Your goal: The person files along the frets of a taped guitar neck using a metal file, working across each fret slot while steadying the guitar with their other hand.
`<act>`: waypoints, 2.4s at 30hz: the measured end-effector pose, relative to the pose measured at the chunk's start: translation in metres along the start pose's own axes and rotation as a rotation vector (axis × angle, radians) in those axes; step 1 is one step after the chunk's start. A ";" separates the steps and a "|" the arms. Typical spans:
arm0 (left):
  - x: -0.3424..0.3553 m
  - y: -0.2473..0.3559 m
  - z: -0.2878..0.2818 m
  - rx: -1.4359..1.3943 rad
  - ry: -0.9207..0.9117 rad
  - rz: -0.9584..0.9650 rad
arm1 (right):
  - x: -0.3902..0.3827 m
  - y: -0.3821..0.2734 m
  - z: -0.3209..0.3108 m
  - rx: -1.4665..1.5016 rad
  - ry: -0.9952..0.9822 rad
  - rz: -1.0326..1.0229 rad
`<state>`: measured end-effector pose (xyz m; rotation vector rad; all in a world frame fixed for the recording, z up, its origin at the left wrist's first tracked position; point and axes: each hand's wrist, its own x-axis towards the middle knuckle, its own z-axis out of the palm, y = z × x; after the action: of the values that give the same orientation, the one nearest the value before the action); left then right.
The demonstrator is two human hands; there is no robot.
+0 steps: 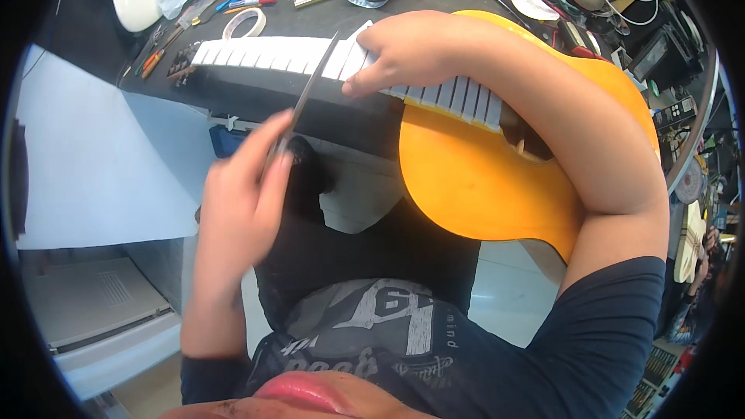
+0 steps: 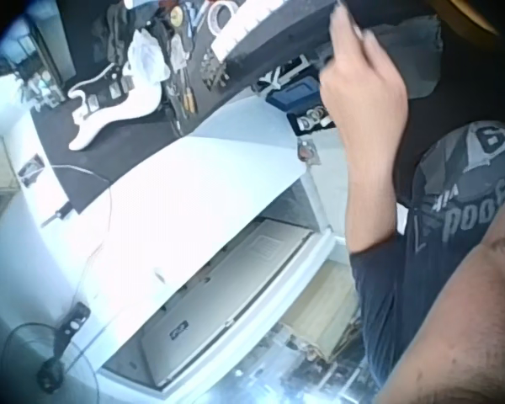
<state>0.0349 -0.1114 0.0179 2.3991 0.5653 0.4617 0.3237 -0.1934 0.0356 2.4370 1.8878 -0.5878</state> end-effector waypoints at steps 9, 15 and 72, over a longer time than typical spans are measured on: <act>-0.011 0.002 0.007 -0.014 0.023 -0.003 | -0.004 0.000 0.000 0.000 0.013 0.006; -0.005 -0.001 0.003 -0.028 0.037 0.010 | 0.002 0.001 0.001 -0.005 0.030 -0.025; -0.054 -0.010 0.015 0.046 0.080 0.064 | -0.004 -0.004 0.012 -0.055 0.109 -0.012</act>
<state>-0.0072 -0.1386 -0.0094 2.4570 0.5408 0.5809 0.3155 -0.1984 0.0269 2.4732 1.9306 -0.4049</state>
